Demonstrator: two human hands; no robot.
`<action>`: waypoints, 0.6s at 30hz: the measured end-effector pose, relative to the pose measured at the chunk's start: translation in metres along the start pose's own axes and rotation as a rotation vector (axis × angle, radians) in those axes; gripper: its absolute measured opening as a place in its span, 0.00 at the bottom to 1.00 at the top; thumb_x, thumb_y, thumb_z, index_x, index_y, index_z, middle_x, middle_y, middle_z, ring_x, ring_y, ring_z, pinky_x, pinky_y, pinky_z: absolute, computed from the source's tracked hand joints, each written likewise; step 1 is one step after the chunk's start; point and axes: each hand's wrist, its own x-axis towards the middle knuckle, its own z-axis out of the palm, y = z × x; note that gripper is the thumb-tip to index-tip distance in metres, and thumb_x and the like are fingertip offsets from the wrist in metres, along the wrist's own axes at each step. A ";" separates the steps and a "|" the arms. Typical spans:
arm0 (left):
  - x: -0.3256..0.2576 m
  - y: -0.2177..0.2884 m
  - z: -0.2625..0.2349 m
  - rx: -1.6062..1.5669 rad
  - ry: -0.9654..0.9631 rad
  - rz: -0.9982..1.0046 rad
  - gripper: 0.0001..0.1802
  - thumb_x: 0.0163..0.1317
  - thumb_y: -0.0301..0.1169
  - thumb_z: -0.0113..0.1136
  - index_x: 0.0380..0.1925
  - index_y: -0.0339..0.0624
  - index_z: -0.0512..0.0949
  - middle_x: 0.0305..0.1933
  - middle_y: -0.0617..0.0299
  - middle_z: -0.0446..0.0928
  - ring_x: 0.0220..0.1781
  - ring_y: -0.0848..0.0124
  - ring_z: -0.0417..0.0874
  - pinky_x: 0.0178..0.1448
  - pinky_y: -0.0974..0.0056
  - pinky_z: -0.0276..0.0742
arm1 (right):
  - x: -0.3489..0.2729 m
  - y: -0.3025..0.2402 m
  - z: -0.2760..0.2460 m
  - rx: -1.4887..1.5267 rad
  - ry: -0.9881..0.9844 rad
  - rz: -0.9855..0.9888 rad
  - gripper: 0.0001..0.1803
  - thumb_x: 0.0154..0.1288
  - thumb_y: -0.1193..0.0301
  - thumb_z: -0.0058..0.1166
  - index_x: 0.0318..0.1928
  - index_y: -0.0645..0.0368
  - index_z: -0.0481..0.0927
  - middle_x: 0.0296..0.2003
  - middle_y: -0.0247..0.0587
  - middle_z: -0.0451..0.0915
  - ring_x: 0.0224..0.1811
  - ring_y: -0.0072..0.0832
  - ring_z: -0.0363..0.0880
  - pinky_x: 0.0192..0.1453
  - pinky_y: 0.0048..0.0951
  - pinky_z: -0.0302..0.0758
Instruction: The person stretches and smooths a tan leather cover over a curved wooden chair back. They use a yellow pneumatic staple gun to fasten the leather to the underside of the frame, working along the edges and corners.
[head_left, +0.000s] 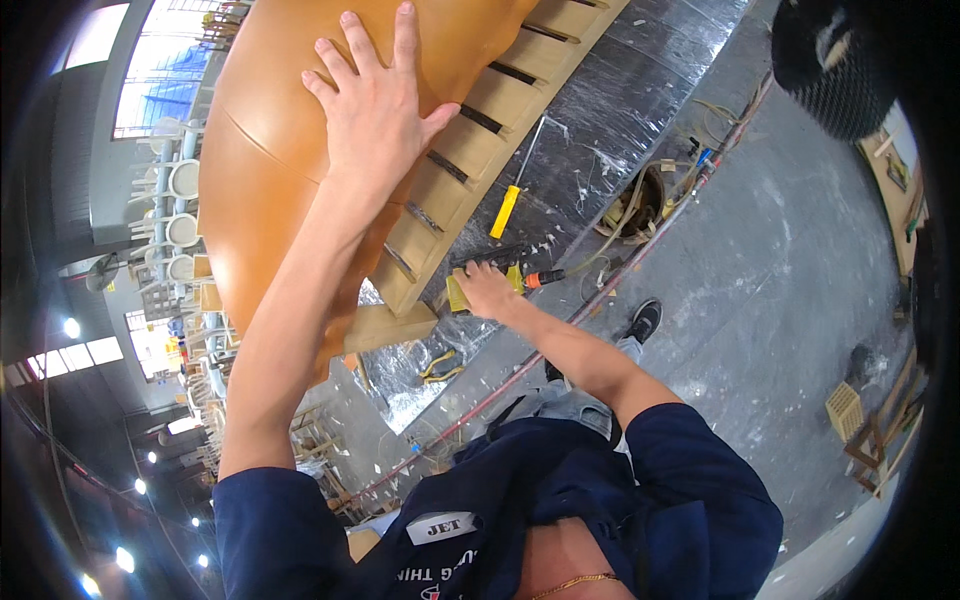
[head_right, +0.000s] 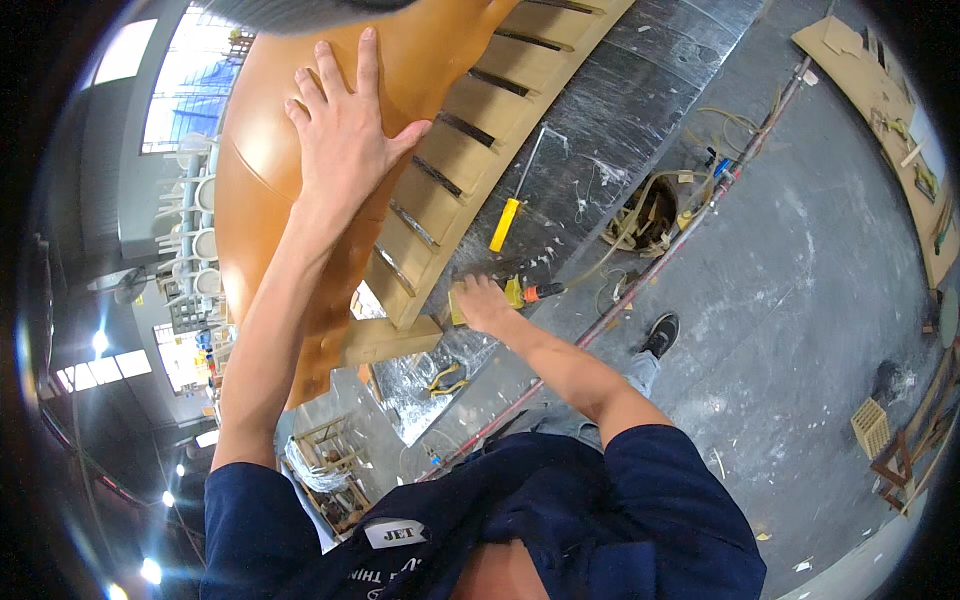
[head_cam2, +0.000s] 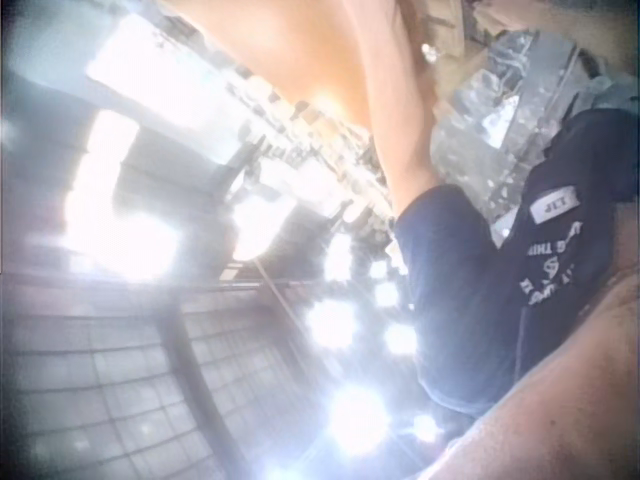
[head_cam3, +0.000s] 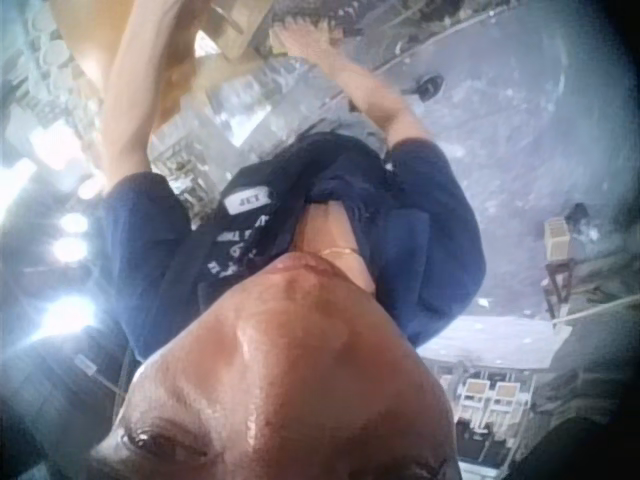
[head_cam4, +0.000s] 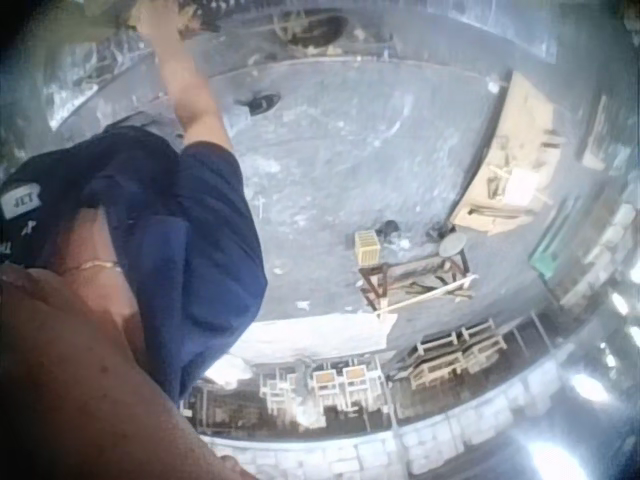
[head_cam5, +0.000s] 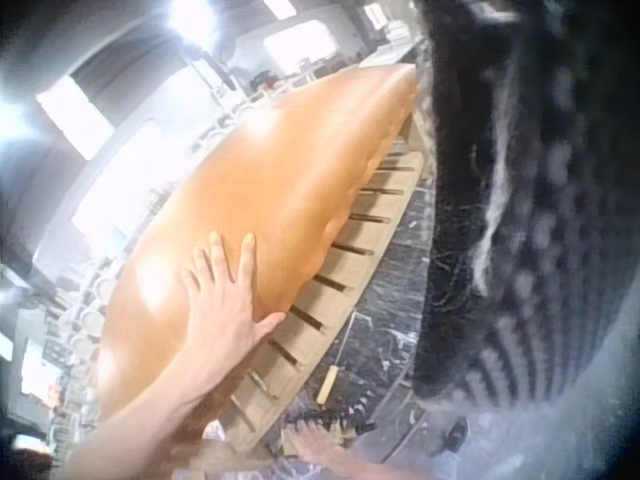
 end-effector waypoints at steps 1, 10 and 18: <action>-0.001 0.000 -0.001 0.010 -0.003 0.001 0.62 0.47 0.59 0.72 0.76 0.52 0.48 0.71 0.28 0.53 0.67 0.26 0.62 0.62 0.28 0.65 | -0.004 0.000 0.016 -0.024 0.036 -0.011 0.29 0.62 0.64 0.59 0.63 0.52 0.70 0.56 0.52 0.70 0.52 0.47 0.77 0.53 0.44 0.78; -0.004 0.005 -0.002 0.008 -0.016 -0.035 0.58 0.46 0.51 0.74 0.75 0.57 0.53 0.71 0.31 0.54 0.68 0.28 0.60 0.65 0.28 0.60 | -0.060 0.010 -0.113 0.517 -0.031 0.001 0.44 0.45 0.71 0.65 0.67 0.49 0.67 0.57 0.50 0.66 0.49 0.53 0.79 0.53 0.46 0.79; 0.006 0.020 -0.027 -0.039 -0.165 -0.133 0.63 0.43 0.46 0.76 0.76 0.48 0.47 0.74 0.29 0.46 0.71 0.30 0.56 0.70 0.32 0.56 | -0.086 0.032 -0.231 0.825 0.698 -0.109 0.37 0.49 0.79 0.61 0.64 0.70 0.70 0.58 0.55 0.79 0.61 0.33 0.78 0.66 0.30 0.69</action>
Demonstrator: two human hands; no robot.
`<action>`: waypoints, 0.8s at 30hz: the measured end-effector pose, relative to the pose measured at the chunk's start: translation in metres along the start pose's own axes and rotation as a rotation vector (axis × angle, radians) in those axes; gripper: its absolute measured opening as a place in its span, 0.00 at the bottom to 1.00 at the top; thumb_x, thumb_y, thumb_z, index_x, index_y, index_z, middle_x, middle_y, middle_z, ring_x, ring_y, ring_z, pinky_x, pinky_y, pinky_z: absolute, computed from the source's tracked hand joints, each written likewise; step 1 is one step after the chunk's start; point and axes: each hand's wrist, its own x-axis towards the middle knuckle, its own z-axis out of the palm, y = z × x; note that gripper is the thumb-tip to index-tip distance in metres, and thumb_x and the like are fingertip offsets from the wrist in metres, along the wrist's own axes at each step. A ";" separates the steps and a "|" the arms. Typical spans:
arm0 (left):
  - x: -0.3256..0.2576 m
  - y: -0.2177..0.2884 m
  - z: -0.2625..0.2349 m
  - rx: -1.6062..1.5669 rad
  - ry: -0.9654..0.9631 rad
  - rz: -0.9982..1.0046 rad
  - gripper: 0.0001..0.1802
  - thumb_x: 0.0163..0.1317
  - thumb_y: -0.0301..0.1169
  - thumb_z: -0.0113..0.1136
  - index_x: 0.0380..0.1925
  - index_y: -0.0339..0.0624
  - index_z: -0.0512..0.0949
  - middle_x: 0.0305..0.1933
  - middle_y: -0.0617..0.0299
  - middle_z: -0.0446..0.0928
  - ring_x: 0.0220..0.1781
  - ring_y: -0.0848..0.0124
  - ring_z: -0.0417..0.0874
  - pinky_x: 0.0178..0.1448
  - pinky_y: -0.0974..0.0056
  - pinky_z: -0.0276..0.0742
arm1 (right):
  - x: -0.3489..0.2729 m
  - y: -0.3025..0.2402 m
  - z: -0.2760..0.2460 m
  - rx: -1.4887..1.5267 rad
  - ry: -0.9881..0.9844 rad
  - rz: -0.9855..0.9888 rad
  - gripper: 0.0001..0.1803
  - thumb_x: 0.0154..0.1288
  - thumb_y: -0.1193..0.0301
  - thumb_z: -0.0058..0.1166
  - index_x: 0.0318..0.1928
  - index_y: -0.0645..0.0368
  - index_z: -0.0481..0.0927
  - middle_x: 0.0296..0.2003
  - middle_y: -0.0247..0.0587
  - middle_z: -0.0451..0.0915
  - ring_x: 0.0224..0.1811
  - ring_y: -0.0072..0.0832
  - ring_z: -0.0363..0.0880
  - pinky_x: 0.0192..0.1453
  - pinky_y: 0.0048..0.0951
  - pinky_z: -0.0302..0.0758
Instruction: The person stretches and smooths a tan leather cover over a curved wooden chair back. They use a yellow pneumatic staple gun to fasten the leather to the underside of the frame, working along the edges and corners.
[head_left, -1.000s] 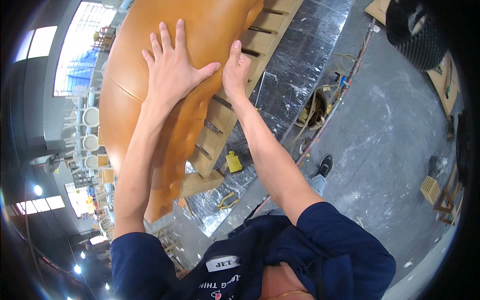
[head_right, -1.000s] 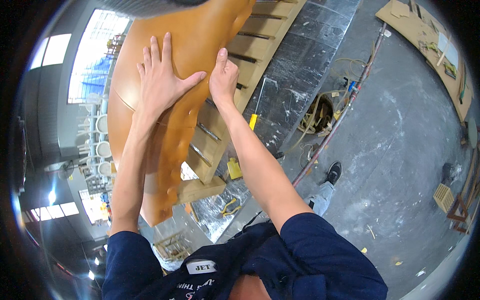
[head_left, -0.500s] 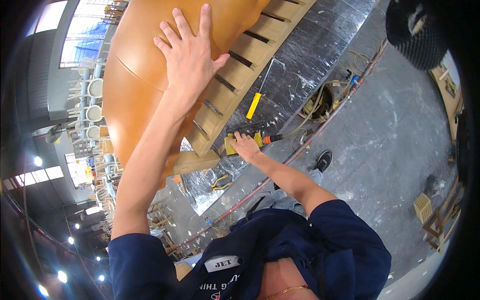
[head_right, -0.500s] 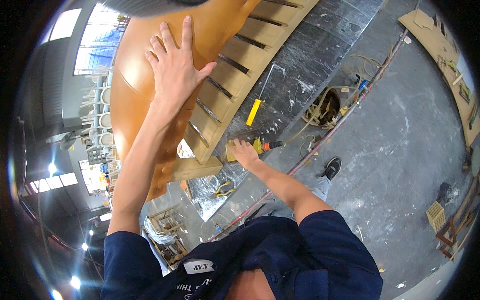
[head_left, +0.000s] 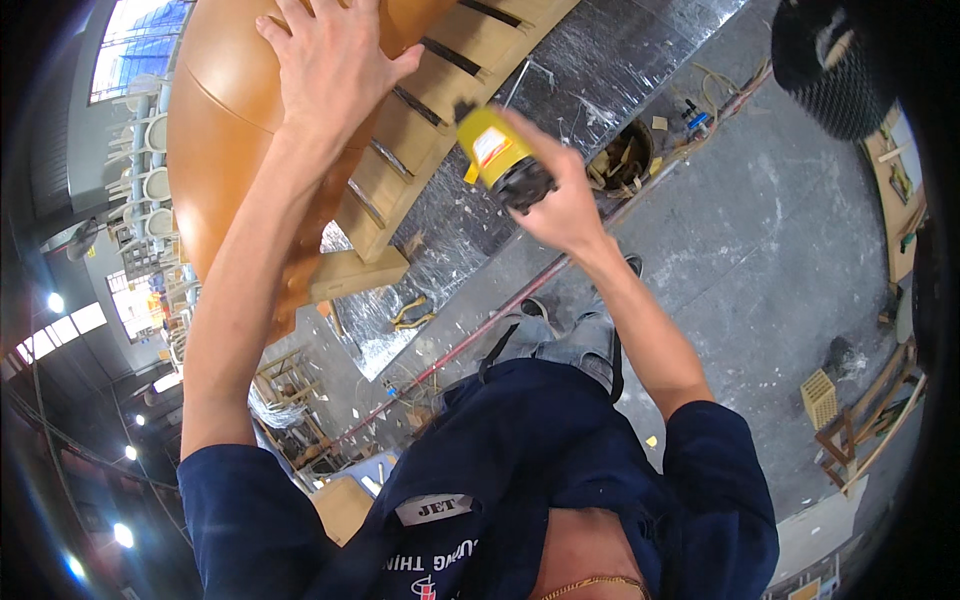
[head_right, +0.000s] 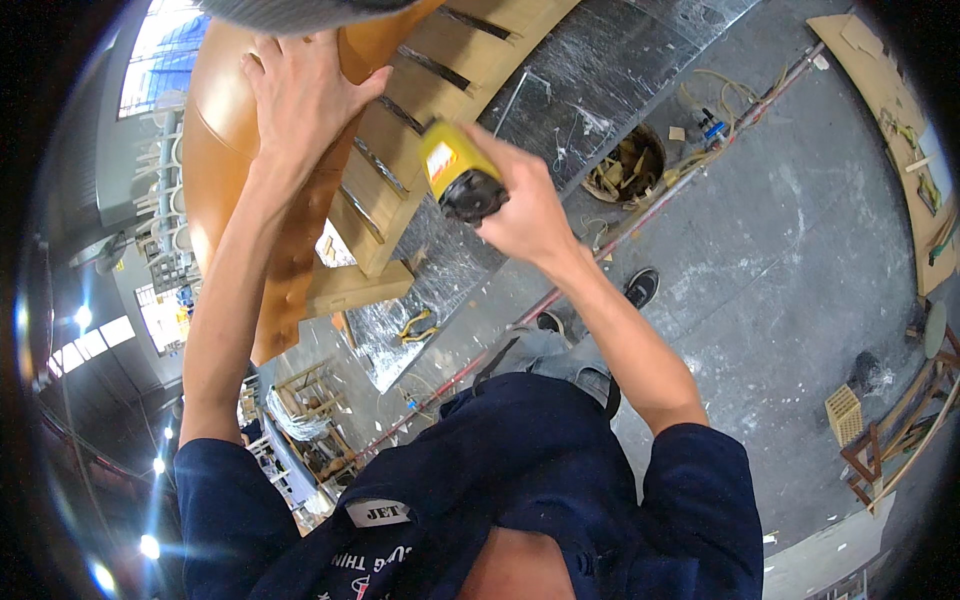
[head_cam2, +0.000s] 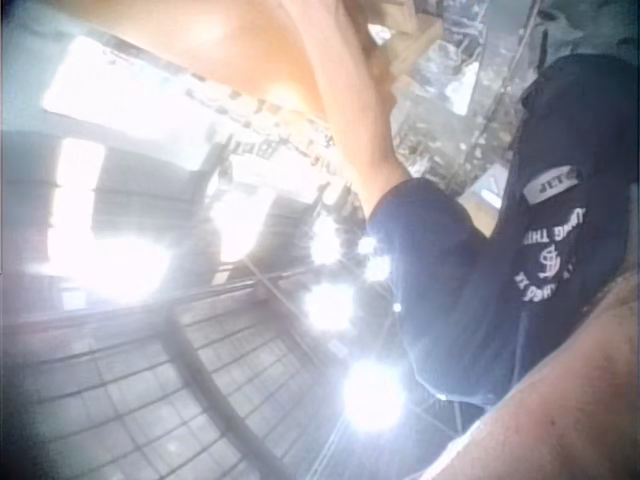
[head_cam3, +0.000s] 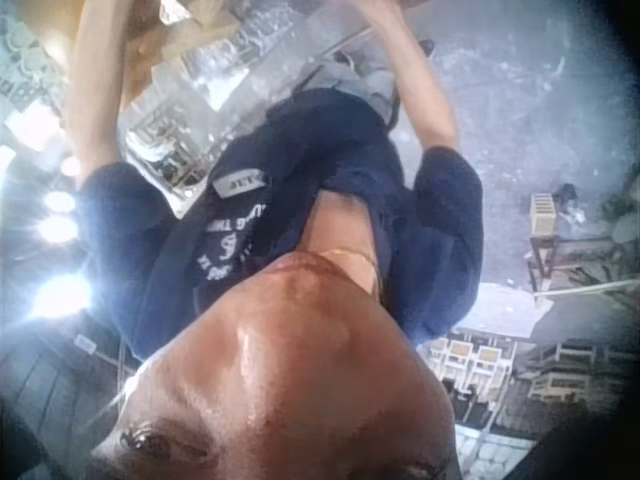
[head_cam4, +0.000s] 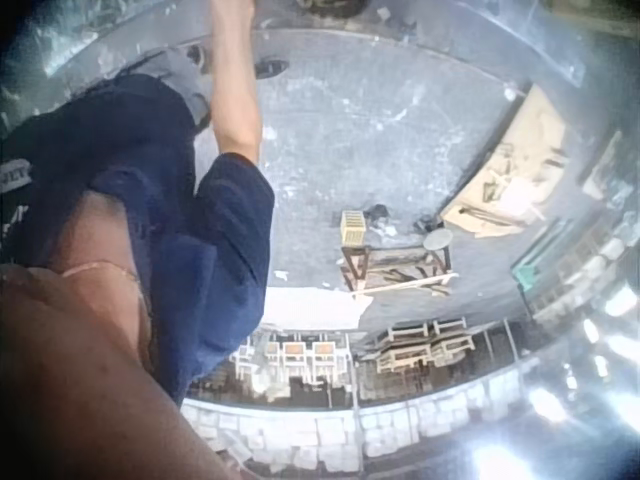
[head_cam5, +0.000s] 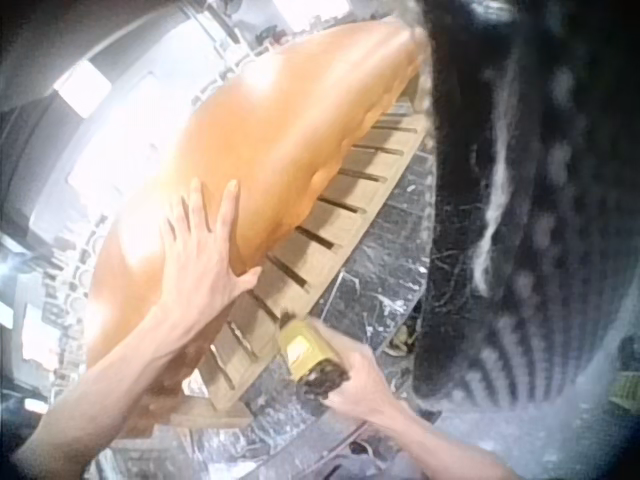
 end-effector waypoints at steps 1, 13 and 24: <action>0.001 -0.001 0.000 -0.005 -0.001 0.001 0.63 0.43 0.46 0.76 0.76 0.48 0.47 0.74 0.29 0.46 0.71 0.29 0.56 0.70 0.32 0.56 | 0.015 -0.006 -0.001 0.020 0.097 -0.171 0.37 0.46 0.73 0.66 0.62 0.66 0.72 0.48 0.60 0.81 0.52 0.54 0.80 0.56 0.35 0.76; 0.005 -0.015 0.025 0.080 0.114 0.100 0.52 0.44 0.48 0.75 0.69 0.52 0.61 0.69 0.33 0.57 0.68 0.32 0.61 0.64 0.30 0.61 | 0.070 -0.010 0.004 -0.010 -0.017 -0.253 0.40 0.44 0.69 0.70 0.63 0.56 0.73 0.44 0.52 0.82 0.47 0.52 0.80 0.52 0.42 0.77; 0.003 -0.019 0.013 -0.036 0.062 0.166 0.55 0.47 0.45 0.74 0.74 0.54 0.55 0.74 0.35 0.52 0.72 0.32 0.56 0.70 0.34 0.58 | 0.064 -0.002 -0.004 -0.065 -0.024 -0.204 0.37 0.44 0.72 0.66 0.61 0.58 0.74 0.54 0.52 0.80 0.56 0.50 0.78 0.61 0.41 0.74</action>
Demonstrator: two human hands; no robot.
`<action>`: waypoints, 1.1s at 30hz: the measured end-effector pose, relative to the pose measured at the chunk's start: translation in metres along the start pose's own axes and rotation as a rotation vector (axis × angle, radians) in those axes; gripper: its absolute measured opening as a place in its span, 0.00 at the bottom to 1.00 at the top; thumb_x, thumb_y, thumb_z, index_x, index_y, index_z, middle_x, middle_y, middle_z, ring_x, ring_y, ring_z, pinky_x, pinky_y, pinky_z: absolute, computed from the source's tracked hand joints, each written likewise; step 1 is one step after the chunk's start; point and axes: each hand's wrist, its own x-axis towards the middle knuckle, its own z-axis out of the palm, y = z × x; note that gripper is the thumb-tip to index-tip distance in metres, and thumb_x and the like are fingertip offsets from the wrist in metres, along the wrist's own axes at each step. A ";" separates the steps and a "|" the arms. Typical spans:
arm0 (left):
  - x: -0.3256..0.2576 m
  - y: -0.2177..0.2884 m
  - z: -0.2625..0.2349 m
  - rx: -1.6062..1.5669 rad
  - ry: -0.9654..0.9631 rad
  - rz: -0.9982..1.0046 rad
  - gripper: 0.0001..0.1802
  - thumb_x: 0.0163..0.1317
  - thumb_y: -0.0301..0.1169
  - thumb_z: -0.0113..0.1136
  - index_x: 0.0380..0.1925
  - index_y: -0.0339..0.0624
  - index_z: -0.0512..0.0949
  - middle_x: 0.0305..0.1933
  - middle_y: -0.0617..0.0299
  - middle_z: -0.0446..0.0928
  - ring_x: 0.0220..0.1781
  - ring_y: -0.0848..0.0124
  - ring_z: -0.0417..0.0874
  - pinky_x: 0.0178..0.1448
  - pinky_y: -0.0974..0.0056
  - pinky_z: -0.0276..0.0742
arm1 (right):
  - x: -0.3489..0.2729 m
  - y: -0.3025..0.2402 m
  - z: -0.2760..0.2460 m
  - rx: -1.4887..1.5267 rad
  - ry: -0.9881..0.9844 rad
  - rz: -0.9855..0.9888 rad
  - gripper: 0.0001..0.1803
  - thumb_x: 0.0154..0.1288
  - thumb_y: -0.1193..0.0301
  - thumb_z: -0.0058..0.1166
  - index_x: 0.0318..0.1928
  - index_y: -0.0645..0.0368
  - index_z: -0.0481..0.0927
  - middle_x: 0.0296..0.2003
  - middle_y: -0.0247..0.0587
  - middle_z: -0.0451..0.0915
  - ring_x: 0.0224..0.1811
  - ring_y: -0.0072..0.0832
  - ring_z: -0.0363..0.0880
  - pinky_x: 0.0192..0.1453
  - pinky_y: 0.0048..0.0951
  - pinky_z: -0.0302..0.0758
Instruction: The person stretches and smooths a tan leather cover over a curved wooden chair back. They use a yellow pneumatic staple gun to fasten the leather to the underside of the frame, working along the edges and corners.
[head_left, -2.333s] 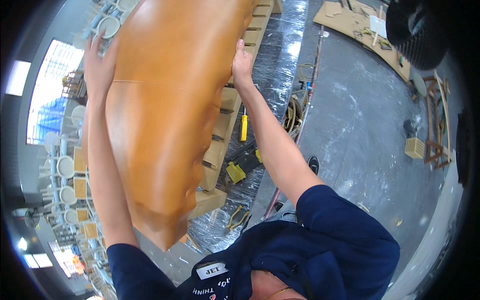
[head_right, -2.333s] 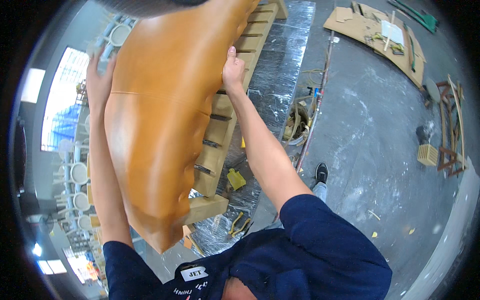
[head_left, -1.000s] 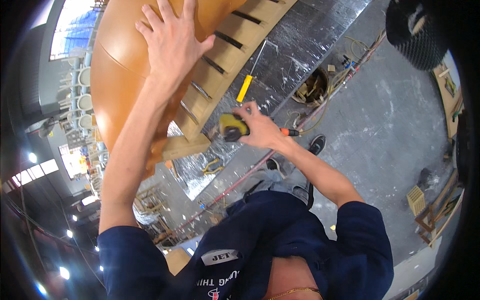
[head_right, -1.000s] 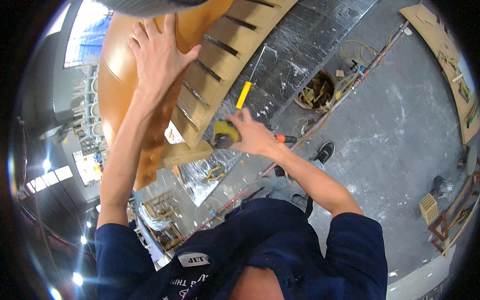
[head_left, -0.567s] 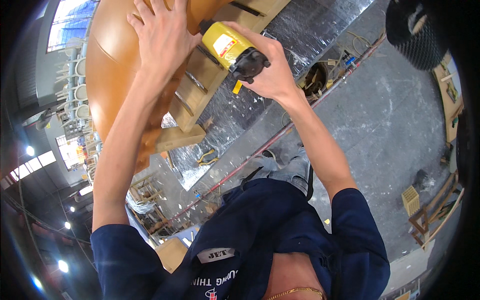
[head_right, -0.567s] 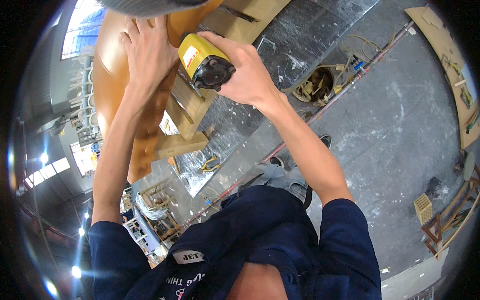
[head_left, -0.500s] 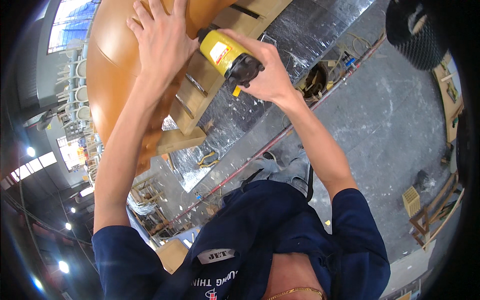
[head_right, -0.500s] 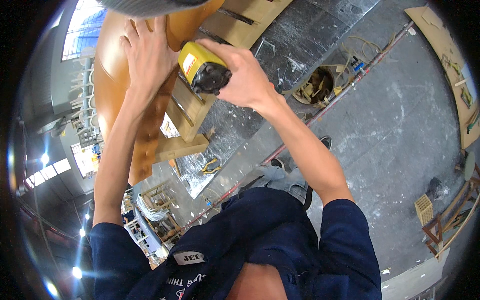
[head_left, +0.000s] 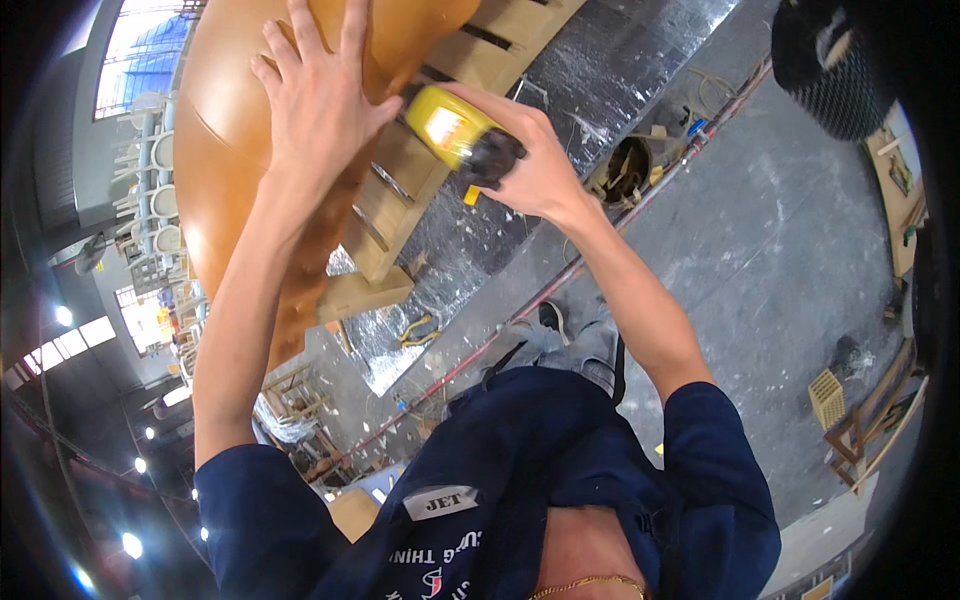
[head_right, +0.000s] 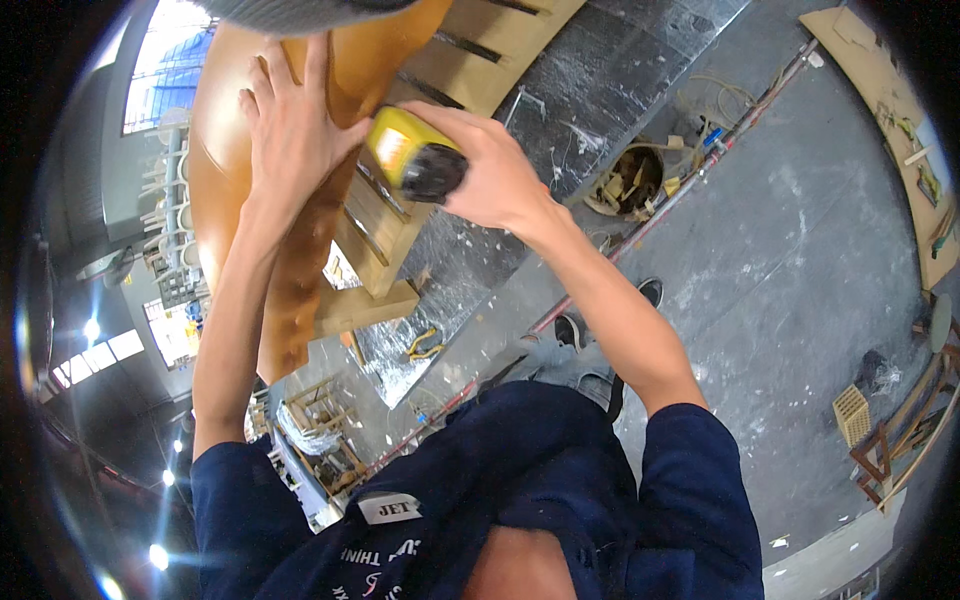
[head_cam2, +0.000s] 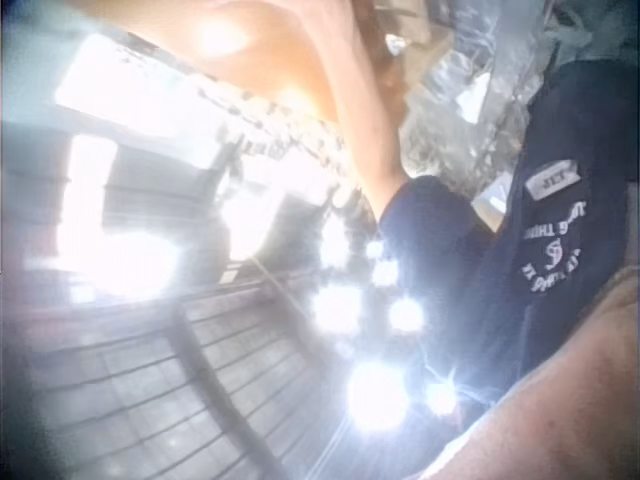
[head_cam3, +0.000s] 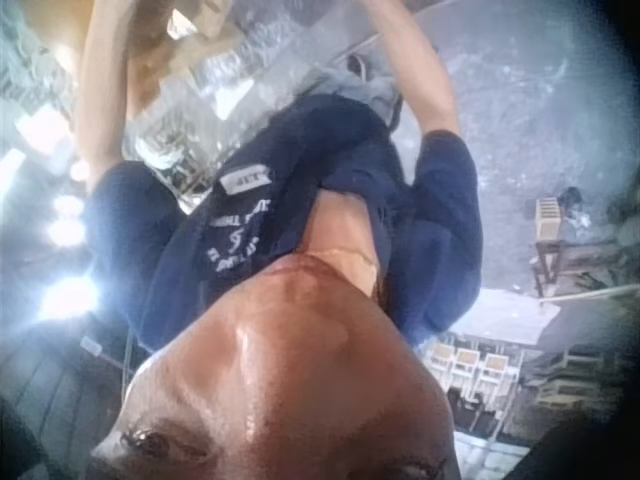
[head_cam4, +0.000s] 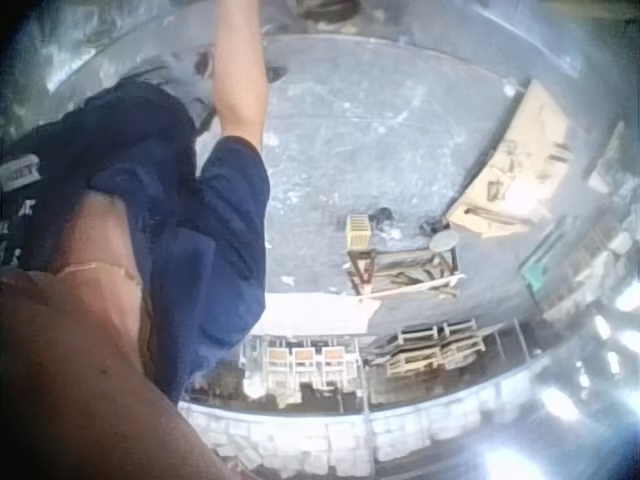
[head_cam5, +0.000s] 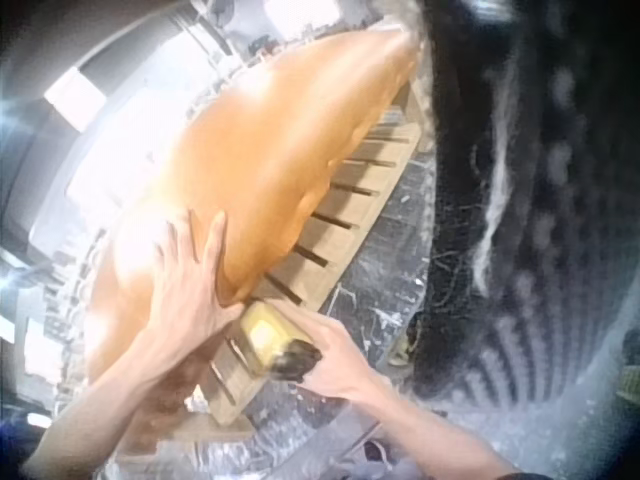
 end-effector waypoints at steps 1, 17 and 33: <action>0.000 -0.009 -0.009 -0.057 -0.042 0.050 0.54 0.49 0.45 0.74 0.75 0.53 0.55 0.75 0.36 0.52 0.74 0.34 0.55 0.72 0.36 0.57 | -0.006 0.006 -0.009 -0.052 -0.016 0.021 0.36 0.45 0.72 0.65 0.60 0.59 0.75 0.56 0.54 0.78 0.58 0.51 0.77 0.63 0.40 0.73; 0.046 -0.274 0.119 -0.725 0.071 -0.126 0.38 0.70 0.56 0.48 0.71 0.43 0.63 0.78 0.52 0.57 0.81 0.60 0.51 0.80 0.60 0.44 | -0.035 0.184 -0.010 -1.342 -0.316 0.286 0.33 0.55 0.68 0.65 0.63 0.38 0.74 0.61 0.27 0.74 0.54 0.39 0.81 0.53 0.42 0.81; 0.044 -0.264 0.112 -0.858 0.138 -0.226 0.37 0.64 0.59 0.48 0.62 0.43 0.75 0.70 0.44 0.67 0.75 0.51 0.61 0.77 0.45 0.51 | 0.119 0.021 -0.022 0.189 0.782 0.680 0.29 0.74 0.44 0.37 0.37 0.55 0.79 0.28 0.34 0.79 0.23 0.25 0.70 0.29 0.26 0.69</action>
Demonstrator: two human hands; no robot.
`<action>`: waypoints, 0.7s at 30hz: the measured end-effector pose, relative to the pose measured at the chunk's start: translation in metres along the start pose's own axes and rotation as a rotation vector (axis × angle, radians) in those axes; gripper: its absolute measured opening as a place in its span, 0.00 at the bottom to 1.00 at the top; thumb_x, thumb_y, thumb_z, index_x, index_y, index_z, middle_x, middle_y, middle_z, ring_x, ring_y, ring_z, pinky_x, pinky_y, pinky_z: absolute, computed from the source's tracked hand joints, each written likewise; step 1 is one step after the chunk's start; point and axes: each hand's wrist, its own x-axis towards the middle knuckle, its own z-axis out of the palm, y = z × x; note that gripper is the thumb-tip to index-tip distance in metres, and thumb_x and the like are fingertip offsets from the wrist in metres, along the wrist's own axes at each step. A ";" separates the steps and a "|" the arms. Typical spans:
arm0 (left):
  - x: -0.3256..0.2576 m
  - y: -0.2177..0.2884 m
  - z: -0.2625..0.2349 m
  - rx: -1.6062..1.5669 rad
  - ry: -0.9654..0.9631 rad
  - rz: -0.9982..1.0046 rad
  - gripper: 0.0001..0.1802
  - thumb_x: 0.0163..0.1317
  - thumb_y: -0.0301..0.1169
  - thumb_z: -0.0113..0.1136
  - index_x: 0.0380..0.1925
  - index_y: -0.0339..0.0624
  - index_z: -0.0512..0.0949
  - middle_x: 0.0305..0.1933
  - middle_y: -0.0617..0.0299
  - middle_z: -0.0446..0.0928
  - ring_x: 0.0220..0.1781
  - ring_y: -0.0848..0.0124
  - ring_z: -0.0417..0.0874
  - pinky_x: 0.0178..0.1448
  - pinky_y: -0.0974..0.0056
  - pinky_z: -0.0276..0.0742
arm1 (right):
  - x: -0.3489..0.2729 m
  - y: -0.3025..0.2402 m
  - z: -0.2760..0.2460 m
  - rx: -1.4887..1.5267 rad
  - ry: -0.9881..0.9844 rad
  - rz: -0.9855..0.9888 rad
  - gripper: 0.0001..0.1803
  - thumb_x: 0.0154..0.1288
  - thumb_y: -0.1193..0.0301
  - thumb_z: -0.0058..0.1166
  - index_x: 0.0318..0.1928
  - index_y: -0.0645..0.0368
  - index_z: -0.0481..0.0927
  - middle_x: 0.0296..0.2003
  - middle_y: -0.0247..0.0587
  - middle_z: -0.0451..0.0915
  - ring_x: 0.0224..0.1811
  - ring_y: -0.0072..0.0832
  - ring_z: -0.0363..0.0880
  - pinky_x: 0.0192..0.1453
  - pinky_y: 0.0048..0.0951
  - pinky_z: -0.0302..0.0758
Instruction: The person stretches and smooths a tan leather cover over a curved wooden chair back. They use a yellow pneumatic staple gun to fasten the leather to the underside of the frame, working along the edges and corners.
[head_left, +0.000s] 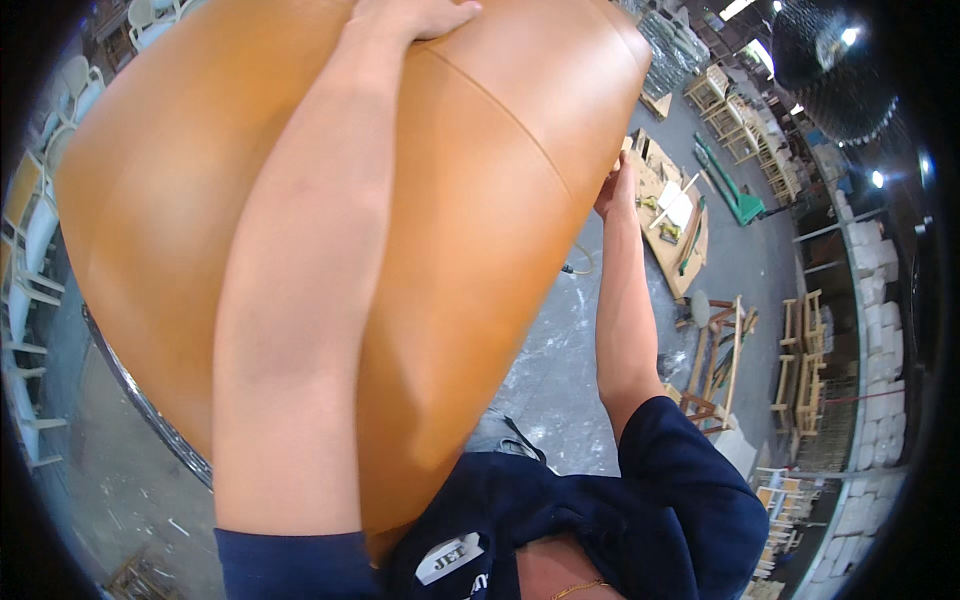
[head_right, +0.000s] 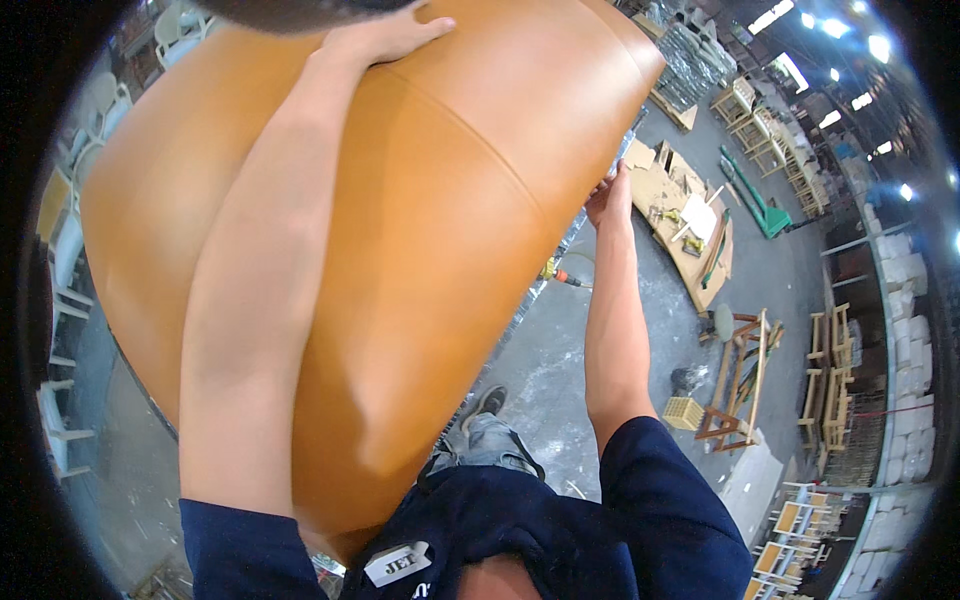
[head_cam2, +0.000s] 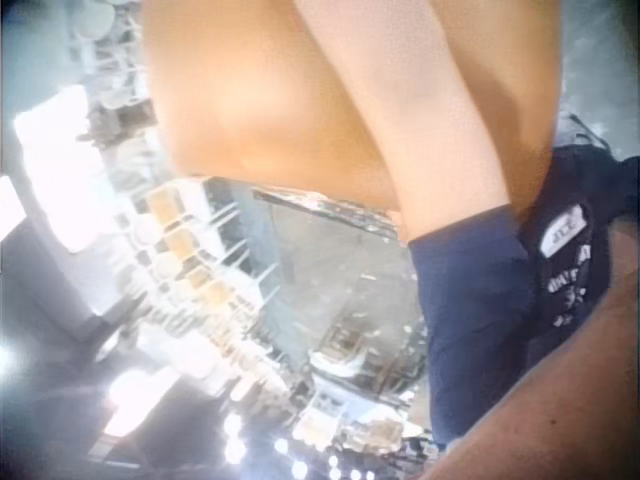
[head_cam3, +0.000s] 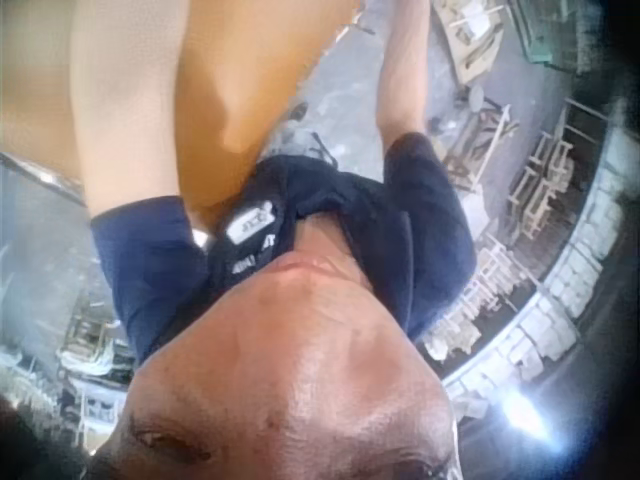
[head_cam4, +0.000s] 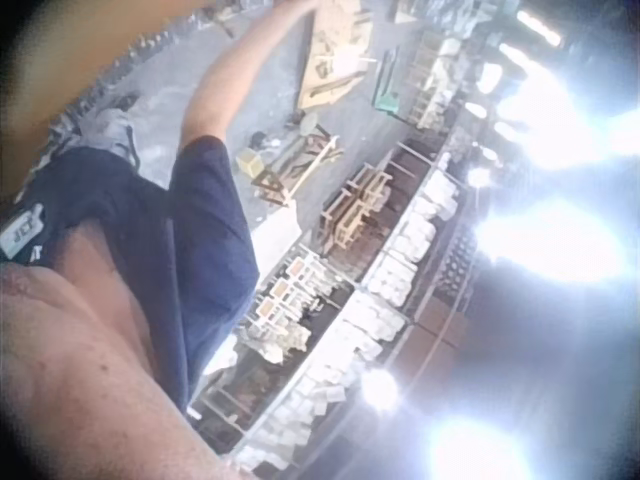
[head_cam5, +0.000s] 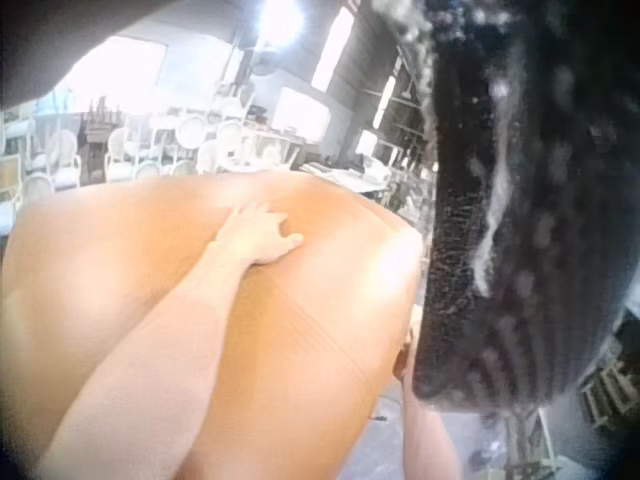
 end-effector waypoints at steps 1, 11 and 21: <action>-0.001 0.003 0.003 -0.019 -0.002 -0.005 0.37 0.64 0.58 0.49 0.63 0.43 0.74 0.70 0.44 0.67 0.75 0.51 0.62 0.78 0.45 0.51 | 0.009 -0.002 -0.007 -0.027 -0.033 -0.032 0.29 0.75 0.44 0.37 0.41 0.57 0.79 0.29 0.36 0.80 0.24 0.25 0.73 0.29 0.28 0.71; 0.001 0.006 -0.002 -0.023 -0.014 -0.027 0.34 0.62 0.56 0.52 0.58 0.42 0.78 0.66 0.45 0.71 0.72 0.52 0.65 0.77 0.45 0.51 | 0.007 0.014 0.007 -0.031 0.000 -0.160 0.25 0.75 0.50 0.42 0.50 0.61 0.77 0.36 0.39 0.82 0.34 0.29 0.81 0.35 0.33 0.78; -0.004 0.012 -0.016 0.030 -0.024 -0.004 0.30 0.62 0.55 0.52 0.53 0.46 0.82 0.59 0.47 0.78 0.63 0.53 0.76 0.70 0.48 0.65 | 0.034 0.018 -0.023 -0.821 -0.028 -0.823 0.24 0.77 0.53 0.44 0.48 0.63 0.78 0.37 0.41 0.82 0.35 0.29 0.82 0.36 0.33 0.79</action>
